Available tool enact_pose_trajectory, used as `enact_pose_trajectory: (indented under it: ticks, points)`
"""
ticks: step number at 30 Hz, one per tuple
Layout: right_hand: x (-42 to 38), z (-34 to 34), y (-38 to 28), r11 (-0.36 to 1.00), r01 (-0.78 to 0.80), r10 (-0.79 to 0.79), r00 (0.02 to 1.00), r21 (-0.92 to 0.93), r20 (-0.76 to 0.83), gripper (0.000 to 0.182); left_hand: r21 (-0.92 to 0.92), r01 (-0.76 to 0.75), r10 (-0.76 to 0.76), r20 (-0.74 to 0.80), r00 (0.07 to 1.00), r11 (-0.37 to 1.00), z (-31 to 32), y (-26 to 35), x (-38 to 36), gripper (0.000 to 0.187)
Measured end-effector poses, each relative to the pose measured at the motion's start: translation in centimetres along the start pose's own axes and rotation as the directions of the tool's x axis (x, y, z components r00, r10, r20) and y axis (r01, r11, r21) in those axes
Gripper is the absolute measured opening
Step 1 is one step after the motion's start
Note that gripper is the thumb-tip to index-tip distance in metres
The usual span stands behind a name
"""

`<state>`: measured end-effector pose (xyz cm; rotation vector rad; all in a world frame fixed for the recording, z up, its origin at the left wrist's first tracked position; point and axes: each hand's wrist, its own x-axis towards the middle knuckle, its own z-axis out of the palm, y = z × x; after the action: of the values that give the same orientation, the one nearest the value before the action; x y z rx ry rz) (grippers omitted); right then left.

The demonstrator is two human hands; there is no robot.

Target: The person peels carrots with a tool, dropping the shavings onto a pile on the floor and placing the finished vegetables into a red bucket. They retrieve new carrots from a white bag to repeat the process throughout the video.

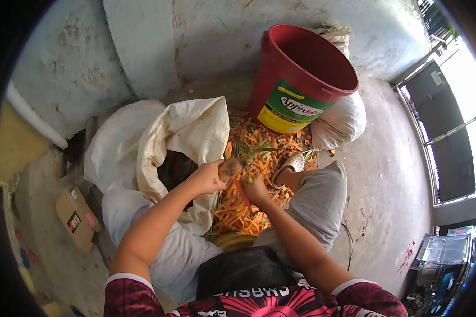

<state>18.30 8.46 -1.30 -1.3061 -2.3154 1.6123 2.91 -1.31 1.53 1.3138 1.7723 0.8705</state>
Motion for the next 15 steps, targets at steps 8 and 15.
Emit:
enact_pose_trajectory:
  ticks: [8, 15]
  points:
    - [0.5, -0.3, 0.4, 0.998, -0.018, 0.019, 1.000, -0.055, 0.025, 0.033, -0.098, 0.143, -0.134, 0.090, 0.987, 0.985, -0.1, 0.5, 0.4, 0.047]
    - [0.9, -0.5, 1.0, 0.997, 0.003, 0.003, 0.996, -0.071, 0.089, 0.040, 0.150, 0.065, -0.076, 0.069, 0.995, 0.987, 1.7, -2.0, 0.7, 0.048]
